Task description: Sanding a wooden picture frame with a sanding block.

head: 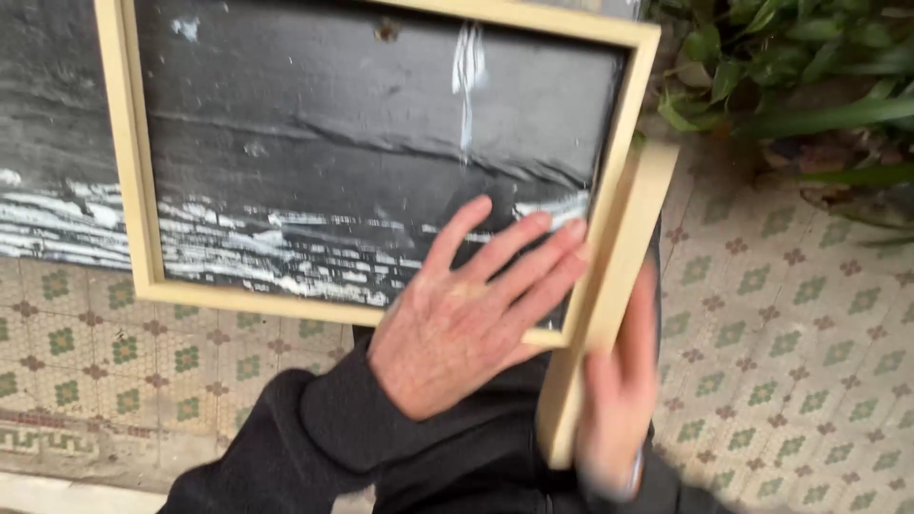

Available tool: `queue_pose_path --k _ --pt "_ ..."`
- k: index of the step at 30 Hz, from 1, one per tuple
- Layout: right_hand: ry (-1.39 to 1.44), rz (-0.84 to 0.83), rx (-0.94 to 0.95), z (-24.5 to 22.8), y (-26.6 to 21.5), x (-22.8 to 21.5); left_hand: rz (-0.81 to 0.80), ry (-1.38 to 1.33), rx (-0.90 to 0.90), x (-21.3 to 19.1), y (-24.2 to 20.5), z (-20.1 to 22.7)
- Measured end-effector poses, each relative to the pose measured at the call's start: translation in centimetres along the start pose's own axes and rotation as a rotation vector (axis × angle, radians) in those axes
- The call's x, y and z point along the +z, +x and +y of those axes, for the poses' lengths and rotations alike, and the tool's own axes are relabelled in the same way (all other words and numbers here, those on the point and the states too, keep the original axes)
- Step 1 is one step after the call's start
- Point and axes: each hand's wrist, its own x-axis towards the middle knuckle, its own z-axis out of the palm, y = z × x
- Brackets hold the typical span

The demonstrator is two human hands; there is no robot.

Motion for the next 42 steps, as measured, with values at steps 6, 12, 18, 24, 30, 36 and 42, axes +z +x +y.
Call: queue_pose_path --k 6,12,18,24,30,36,42 --pt "-0.025 -0.048 -0.242 -2.0 8.5 0.4 -0.141 0.104 -0.013 -3.4 1.6 0.3" --pt "-0.228 -0.126 -0.150 -3.4 -0.6 -0.3 -0.030 0.041 -0.009 -2.1 0.4 0.5" --pt "-0.360 -0.127 -0.428 -2.6 13.2 -0.9 -0.158 0.164 -0.004 -3.3 1.3 0.7" --pt "-0.440 -0.275 -0.495 -1.1 -3.4 -2.3 -0.073 0.105 -0.022 -1.3 0.3 0.6" --pt "-0.479 -0.162 -0.531 -2.7 13.3 -1.6 -0.170 0.234 0.002 -3.4 1.4 1.3" --pt "-0.380 -0.253 -0.438 -4.4 0.0 -1.0 -0.052 0.111 -0.003 -1.8 0.4 0.6" --pt "0.245 -0.118 -0.352 -1.7 12.6 0.2 -0.120 0.186 -0.010 -3.2 1.1 1.4"
